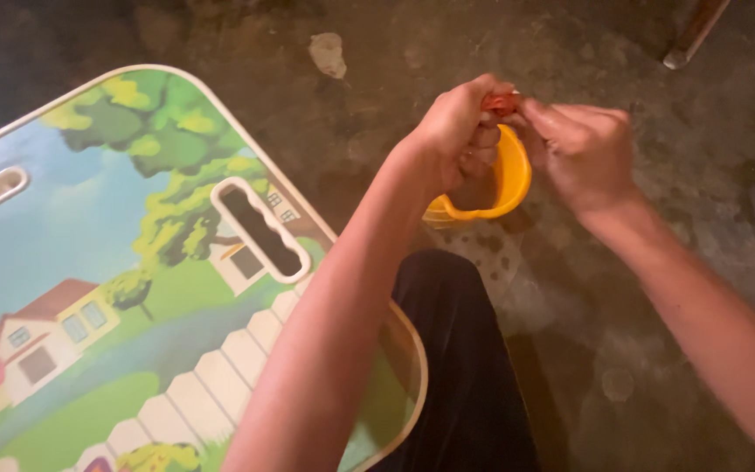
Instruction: The person wipes a plastic tray with a red cloth, repeatedly dipping the cloth into a yellow cup of water to wet it. The tray is cleaned section by section, and the cloth is wrung out between dips.
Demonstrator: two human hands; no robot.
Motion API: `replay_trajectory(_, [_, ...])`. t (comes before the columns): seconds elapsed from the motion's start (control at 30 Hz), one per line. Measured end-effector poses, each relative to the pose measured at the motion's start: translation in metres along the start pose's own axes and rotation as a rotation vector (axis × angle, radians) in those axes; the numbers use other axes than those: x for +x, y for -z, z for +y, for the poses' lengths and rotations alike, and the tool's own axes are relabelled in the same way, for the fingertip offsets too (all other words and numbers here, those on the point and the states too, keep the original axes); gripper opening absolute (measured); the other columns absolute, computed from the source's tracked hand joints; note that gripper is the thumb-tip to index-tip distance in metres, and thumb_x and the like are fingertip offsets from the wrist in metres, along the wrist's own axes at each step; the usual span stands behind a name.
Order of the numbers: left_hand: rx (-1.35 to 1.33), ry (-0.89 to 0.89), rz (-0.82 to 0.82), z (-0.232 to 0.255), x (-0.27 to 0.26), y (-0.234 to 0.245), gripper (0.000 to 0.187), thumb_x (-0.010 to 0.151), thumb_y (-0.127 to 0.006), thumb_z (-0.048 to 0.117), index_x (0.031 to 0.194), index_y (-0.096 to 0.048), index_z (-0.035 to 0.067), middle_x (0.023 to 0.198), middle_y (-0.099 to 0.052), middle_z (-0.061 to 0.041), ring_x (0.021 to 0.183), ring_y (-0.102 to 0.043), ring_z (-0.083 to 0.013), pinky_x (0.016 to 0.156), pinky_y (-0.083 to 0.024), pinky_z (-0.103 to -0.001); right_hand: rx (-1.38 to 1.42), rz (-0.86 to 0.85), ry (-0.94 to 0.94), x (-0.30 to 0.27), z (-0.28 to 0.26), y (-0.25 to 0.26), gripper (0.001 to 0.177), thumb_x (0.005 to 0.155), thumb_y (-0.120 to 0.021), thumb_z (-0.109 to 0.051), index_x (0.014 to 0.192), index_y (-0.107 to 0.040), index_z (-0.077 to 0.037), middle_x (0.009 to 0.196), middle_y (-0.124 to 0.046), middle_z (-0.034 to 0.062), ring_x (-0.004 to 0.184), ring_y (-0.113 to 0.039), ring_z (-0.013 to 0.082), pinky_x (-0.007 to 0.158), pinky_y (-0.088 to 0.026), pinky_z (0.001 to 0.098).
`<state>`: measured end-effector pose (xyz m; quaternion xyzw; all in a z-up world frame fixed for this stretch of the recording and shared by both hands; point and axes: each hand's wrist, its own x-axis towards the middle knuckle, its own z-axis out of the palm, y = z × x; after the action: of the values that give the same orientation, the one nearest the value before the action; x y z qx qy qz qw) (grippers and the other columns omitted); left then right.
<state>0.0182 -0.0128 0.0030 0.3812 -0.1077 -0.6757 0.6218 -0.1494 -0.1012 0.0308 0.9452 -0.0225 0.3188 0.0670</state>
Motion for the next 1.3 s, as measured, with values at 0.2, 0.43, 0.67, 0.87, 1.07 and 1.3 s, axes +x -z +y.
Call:
replay_trajectory(0.2, [0.805,-0.543,0.303,0.009,-0.022,-0.009,0.038,0.088,-0.067,0.039,0.085,-0.075,0.002,0.07,-0.068,-0.007,0.057,-0.055,-0.0239,0.048,-0.044,-0.04,0.269,0.004,-0.29,0.008,-0.017,0.002,0.024,0.102,-0.078,-0.002,0.125,-0.076,-0.008,0.098,-0.076,0.0106,0.084,-0.075,0.0169,0.073,-0.057,0.0292])
replay_trajectory(0.43, [1.352,-0.889,0.689,0.041,-0.15,0.011,0.028,0.088,-0.069,0.035,0.099,-0.074,0.009,0.092,-0.075,-0.015,0.089,-0.071,-0.038,0.075,-0.054,-0.05,0.853,-0.225,-0.503,0.062,-0.068,0.001,0.081,0.087,-0.08,-0.015,0.157,-0.04,-0.014,0.149,-0.057,0.0037,0.116,-0.063,0.0139,0.084,-0.057,0.0288])
replay_trajectory(0.67, [0.976,-0.77,0.708,0.001,-0.33,-0.009,0.043,0.094,-0.064,0.013,0.136,-0.053,0.01,0.094,-0.077,-0.003,0.08,-0.077,-0.0141,0.069,-0.059,-0.027,1.034,-0.279,-0.427,0.083,-0.169,0.001,0.049,0.099,-0.071,-0.02,0.145,-0.058,-0.011,0.146,-0.058,0.0025,0.118,-0.063,0.0148,0.088,-0.058,0.0295])
replay_trajectory(0.87, [1.217,-0.865,0.875,-0.063,-0.374,-0.041,0.021,0.086,-0.072,0.002,0.107,-0.073,0.008,0.103,-0.071,-0.006,0.088,-0.069,-0.0188,0.068,-0.058,-0.028,1.217,-0.159,-0.284,0.091,-0.216,-0.029,0.033,0.107,-0.068,-0.021,0.136,-0.066,-0.007,0.148,-0.061,0.0072,0.138,-0.058,0.0232,0.117,-0.046,0.0381])
replay_trajectory(1.07, [1.343,-0.943,0.979,-0.099,-0.357,-0.047,0.025,0.08,-0.078,0.003,0.104,-0.071,0.008,0.105,-0.068,-0.006,0.102,-0.066,-0.0278,0.075,-0.056,-0.036,0.629,-0.11,0.01,0.092,-0.225,-0.016,0.029,0.103,-0.069,-0.022,0.129,-0.07,-0.009,0.144,-0.06,0.009,0.134,-0.05,0.0354,0.114,-0.041,0.0475])
replay_trajectory(1.3, [1.578,-0.882,0.784,-0.108,-0.34,-0.04,0.026,0.082,-0.072,0.003,0.108,-0.071,0.002,0.097,-0.064,-0.007,0.09,-0.061,-0.0268,0.076,-0.052,-0.038,0.593,-0.128,0.281,0.092,-0.227,-0.006,0.029,0.102,-0.068,-0.016,0.13,-0.068,-0.009,0.139,-0.065,0.0012,0.135,-0.054,0.0242,0.106,-0.044,0.0444])
